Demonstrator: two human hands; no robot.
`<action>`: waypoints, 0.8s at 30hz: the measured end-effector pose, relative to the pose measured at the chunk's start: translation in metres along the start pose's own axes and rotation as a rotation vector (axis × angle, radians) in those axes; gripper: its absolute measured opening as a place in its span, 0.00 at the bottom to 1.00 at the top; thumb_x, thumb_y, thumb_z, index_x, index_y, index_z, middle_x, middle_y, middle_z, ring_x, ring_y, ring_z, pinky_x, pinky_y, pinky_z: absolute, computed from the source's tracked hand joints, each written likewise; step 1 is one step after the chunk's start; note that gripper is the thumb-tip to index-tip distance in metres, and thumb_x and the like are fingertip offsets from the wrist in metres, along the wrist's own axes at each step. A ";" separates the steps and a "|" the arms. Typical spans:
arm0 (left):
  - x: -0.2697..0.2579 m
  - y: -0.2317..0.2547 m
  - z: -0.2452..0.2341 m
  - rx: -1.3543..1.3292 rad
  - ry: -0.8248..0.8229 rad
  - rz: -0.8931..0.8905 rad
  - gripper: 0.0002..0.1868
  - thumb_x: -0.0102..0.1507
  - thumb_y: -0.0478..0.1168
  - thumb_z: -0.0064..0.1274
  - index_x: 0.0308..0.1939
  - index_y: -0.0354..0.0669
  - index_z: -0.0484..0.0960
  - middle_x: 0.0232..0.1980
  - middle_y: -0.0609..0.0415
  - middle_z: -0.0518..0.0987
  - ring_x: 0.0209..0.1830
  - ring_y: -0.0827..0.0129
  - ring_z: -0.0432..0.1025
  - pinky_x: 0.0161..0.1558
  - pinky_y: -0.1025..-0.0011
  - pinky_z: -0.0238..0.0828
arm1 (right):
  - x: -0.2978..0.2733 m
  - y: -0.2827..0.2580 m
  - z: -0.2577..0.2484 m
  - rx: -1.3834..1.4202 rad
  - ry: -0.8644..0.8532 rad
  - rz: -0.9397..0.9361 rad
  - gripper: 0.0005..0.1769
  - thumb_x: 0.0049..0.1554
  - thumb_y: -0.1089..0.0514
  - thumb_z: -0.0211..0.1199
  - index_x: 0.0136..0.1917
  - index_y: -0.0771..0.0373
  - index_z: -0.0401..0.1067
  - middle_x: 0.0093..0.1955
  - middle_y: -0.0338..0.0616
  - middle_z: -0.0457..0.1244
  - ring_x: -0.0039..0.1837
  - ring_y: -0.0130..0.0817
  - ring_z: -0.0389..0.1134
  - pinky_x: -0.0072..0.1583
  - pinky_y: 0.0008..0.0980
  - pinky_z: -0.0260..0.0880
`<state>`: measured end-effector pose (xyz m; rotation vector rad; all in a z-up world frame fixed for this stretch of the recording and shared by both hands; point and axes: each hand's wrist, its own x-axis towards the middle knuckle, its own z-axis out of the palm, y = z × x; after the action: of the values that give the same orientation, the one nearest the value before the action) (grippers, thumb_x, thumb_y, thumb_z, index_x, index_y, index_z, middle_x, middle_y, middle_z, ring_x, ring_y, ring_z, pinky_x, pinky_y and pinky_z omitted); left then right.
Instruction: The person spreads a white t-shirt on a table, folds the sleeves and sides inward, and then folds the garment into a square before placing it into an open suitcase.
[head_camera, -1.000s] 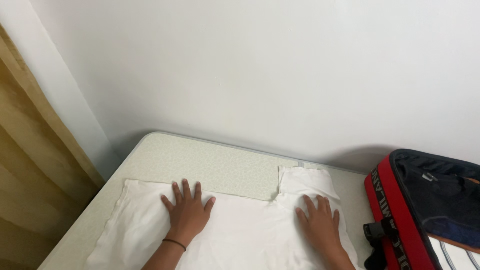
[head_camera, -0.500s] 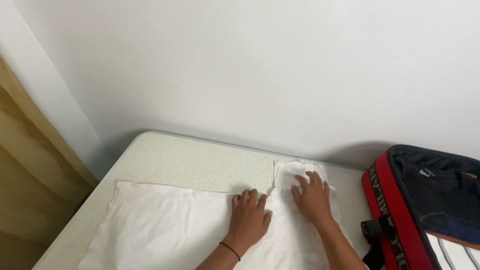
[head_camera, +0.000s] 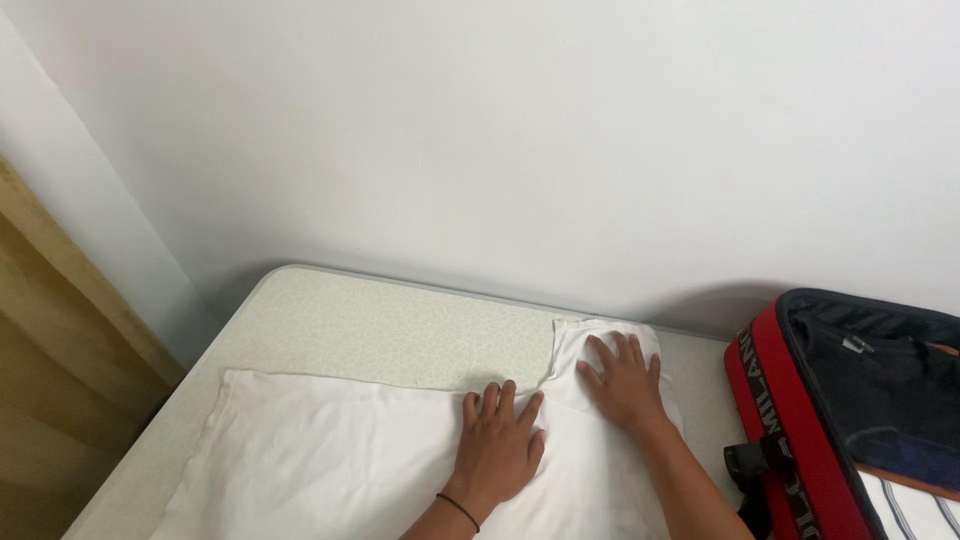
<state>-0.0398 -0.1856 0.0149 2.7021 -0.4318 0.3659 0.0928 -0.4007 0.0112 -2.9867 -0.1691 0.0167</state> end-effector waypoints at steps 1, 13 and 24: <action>0.000 0.000 -0.001 -0.010 -0.008 -0.004 0.28 0.66 0.50 0.46 0.69 0.43 0.72 0.66 0.35 0.65 0.68 0.45 0.55 0.64 0.42 0.45 | 0.003 0.001 0.000 -0.006 0.037 -0.005 0.34 0.63 0.35 0.47 0.79 0.43 0.53 0.84 0.45 0.40 0.86 0.45 0.32 0.79 0.59 0.29; -0.001 -0.003 0.000 -0.045 0.016 0.003 0.27 0.66 0.50 0.47 0.68 0.45 0.74 0.66 0.37 0.65 0.66 0.48 0.55 0.65 0.46 0.45 | 0.030 0.009 0.006 -0.126 0.025 -0.139 0.38 0.55 0.67 0.48 0.77 0.48 0.56 0.79 0.45 0.49 0.84 0.47 0.39 0.78 0.61 0.35; 0.005 -0.006 -0.006 -0.020 -0.019 -0.022 0.27 0.66 0.52 0.46 0.68 0.49 0.75 0.58 0.47 0.67 0.60 0.57 0.56 0.62 0.53 0.49 | -0.022 0.011 -0.027 0.052 0.345 -0.264 0.25 0.48 0.69 0.62 0.60 0.62 0.76 0.51 0.49 0.68 0.59 0.47 0.65 0.67 0.45 0.62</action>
<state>-0.0340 -0.1793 0.0197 2.6912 -0.4083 0.3280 0.0725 -0.4182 0.0363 -2.8323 -0.5071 -0.5097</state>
